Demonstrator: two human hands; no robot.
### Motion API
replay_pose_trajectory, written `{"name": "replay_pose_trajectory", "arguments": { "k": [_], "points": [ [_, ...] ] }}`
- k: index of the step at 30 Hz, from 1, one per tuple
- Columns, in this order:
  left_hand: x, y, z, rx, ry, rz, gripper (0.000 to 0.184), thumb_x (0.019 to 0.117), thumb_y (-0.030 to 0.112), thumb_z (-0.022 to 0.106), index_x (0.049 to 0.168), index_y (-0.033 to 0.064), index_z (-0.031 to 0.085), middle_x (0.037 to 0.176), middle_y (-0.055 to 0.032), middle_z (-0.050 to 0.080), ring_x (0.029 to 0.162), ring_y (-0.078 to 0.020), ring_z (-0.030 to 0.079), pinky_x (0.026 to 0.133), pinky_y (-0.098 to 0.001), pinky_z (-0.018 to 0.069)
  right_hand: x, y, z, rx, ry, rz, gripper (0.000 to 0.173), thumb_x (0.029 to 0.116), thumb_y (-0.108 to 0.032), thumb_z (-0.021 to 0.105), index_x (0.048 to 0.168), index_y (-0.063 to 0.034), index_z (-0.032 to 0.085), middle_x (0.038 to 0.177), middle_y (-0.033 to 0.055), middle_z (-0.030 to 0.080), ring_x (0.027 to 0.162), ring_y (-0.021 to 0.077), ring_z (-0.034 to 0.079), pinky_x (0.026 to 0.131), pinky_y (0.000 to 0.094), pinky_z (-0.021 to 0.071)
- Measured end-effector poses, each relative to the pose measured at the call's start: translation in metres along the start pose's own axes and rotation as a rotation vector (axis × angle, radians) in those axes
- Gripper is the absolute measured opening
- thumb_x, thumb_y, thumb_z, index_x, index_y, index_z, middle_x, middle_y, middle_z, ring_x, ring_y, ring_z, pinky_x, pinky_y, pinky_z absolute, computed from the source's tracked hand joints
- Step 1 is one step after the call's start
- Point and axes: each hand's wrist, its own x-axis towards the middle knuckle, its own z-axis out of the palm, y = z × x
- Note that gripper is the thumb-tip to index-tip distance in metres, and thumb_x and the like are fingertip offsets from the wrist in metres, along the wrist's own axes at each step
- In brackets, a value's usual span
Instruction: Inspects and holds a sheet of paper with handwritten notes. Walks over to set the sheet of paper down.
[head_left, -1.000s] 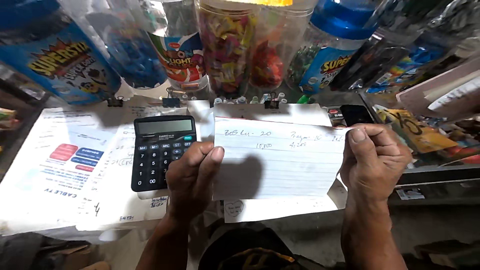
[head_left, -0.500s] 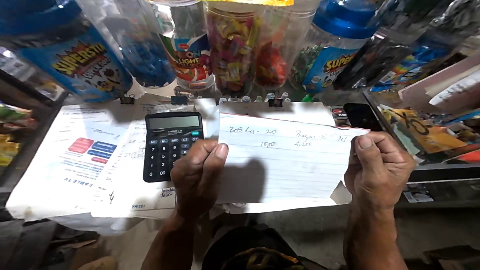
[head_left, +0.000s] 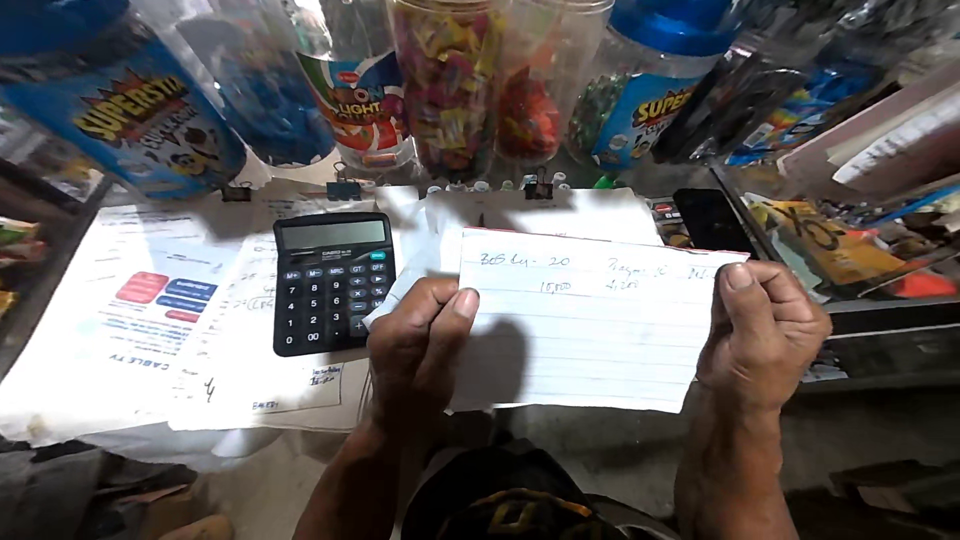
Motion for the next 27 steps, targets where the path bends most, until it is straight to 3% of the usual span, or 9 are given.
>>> {"name": "replay_pose_trajectory", "arguments": {
  "k": [8,16,21,27],
  "points": [
    [-0.001,-0.001,0.015,0.02,-0.03,0.008,0.021,0.1064,0.02,0.05,0.091,0.0124,0.062,0.076,0.0104,0.056,0.062,0.005,0.051,0.056,-0.0124,0.0449,-0.004,-0.002,-0.015,-0.048,0.041,-0.001,0.018,0.1024,-0.011,0.055,0.095,-0.0174,0.07,0.073,-0.0147,0.064,0.061,-0.0042,0.06,0.058,0.0133,0.0536],
    [-0.004,-0.014,0.024,0.042,-0.027,-0.038,0.018,0.1065,0.025,0.052,0.093,0.0182,0.062,0.07,0.0169,0.054,0.059,0.0092,0.048,0.054,-0.0101,0.0417,-0.008,-0.005,-0.021,-0.049,0.071,-0.013,0.016,0.1025,-0.012,0.057,0.095,-0.0158,0.071,0.074,-0.0129,0.064,0.059,-0.0038,0.059,0.056,0.0132,0.053],
    [-0.004,-0.021,0.026,-0.014,-0.021,-0.015,0.018,0.1061,0.022,0.053,0.091,0.0211,0.062,0.073,0.0185,0.056,0.063,0.0097,0.051,0.057,-0.0095,0.0435,-0.01,-0.005,-0.022,-0.071,0.087,-0.035,0.013,0.1024,-0.012,0.058,0.096,-0.0129,0.07,0.072,-0.0101,0.064,0.057,-0.0019,0.059,0.051,0.0145,0.0524],
    [-0.004,-0.025,0.028,-0.032,-0.003,-0.022,0.017,0.105,0.016,0.053,0.096,0.0164,0.067,0.08,0.0178,0.064,0.069,0.0083,0.059,0.062,-0.0108,0.0498,-0.009,-0.007,-0.02,-0.065,0.094,-0.049,0.016,0.1034,-0.01,0.056,0.095,-0.0095,0.07,0.072,-0.0081,0.063,0.056,-0.0014,0.058,0.051,0.0149,0.0515]
  ]
}}
